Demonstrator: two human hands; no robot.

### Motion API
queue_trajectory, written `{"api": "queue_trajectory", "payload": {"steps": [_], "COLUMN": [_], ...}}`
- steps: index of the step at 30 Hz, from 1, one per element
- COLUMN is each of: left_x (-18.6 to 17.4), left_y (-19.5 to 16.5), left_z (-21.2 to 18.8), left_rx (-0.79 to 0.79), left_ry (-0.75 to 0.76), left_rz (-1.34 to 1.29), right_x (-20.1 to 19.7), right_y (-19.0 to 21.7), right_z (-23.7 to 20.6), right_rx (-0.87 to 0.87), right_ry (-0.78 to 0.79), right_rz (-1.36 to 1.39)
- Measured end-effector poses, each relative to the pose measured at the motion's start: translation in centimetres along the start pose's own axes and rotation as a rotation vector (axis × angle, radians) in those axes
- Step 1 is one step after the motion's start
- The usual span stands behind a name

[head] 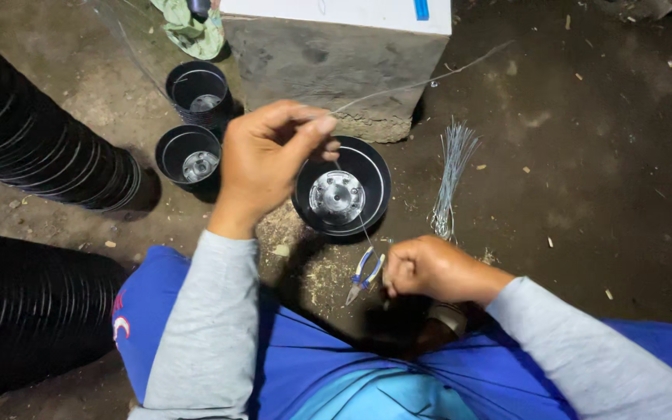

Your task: The person threads metal wires through holes in black plastic plant pots and bends the wire ends to secure them. The person repeats this process for multiple pots, stacking the finished ones nearby.

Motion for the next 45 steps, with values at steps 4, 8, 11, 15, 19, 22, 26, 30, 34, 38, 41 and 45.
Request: {"api": "queue_trajectory", "payload": {"steps": [4,8,11,15,19,22,26,30,34,38,41,45], "left_x": [3.7,5.7,6.6,8.8,10.1,10.0,9.4,7.4,7.2,8.7,10.1,8.9], "left_y": [-0.8,-2.3,-1.6,7.4,16.7,20.3,22.5,23.1,22.7,21.6,20.2,19.0], "left_z": [0.1,-1.9,-4.1,-4.9,-6.2,-7.0,-7.6,-7.7,-7.5,-7.5,-7.5,-7.2], "left_rx": [0.103,0.23,0.35,0.003,-0.236,-0.254,-0.372,-0.611,-0.665,-0.413,-0.136,-0.135], "left_ry": [-0.05,-0.179,-0.271,-0.109,0.195,0.267,0.363,0.266,0.273,0.331,0.312,0.197], "left_rz": [0.29,0.448,0.585,0.764,1.123,1.219,1.139,0.921,0.898,1.139,1.34,1.286], "right_x": [-2.5,-4.4,-6.9,-9.9,-10.5,-10.2,-10.1,-10.2,-10.1,-9.8,-9.8,-9.9], "right_y": [0.8,1.2,2.5,4.0,5.7,7.0,6.7,6.6,6.6,7.3,7.5,8.2], "right_z": [0.1,-0.6,-1.4,-2.6,-3.4,-3.8,-3.7,-3.3,-3.2,-3.2,-3.7,-4.2], "right_rx": [-0.088,-0.081,-0.116,-0.111,-0.128,-0.181,-0.169,-0.206,-0.202,-0.217,-0.217,-0.281], "right_ry": [-0.378,-0.586,-0.733,-0.839,-0.862,-0.896,-0.852,-0.812,-0.792,-0.785,-0.794,-0.839], "right_rz": [-0.278,-0.392,-0.468,-0.501,-0.472,-0.522,-0.495,-0.5,-0.481,-0.507,-0.509,-0.491]}}
Point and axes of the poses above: each hand's wrist, its own z-axis towards the middle knuckle, its own x-axis out of the palm, y = z × x, the point moved 9 cm from there along z, towards the middle knuckle, and after that the axes turned 5 degrees about y, right-handed, at the moved point
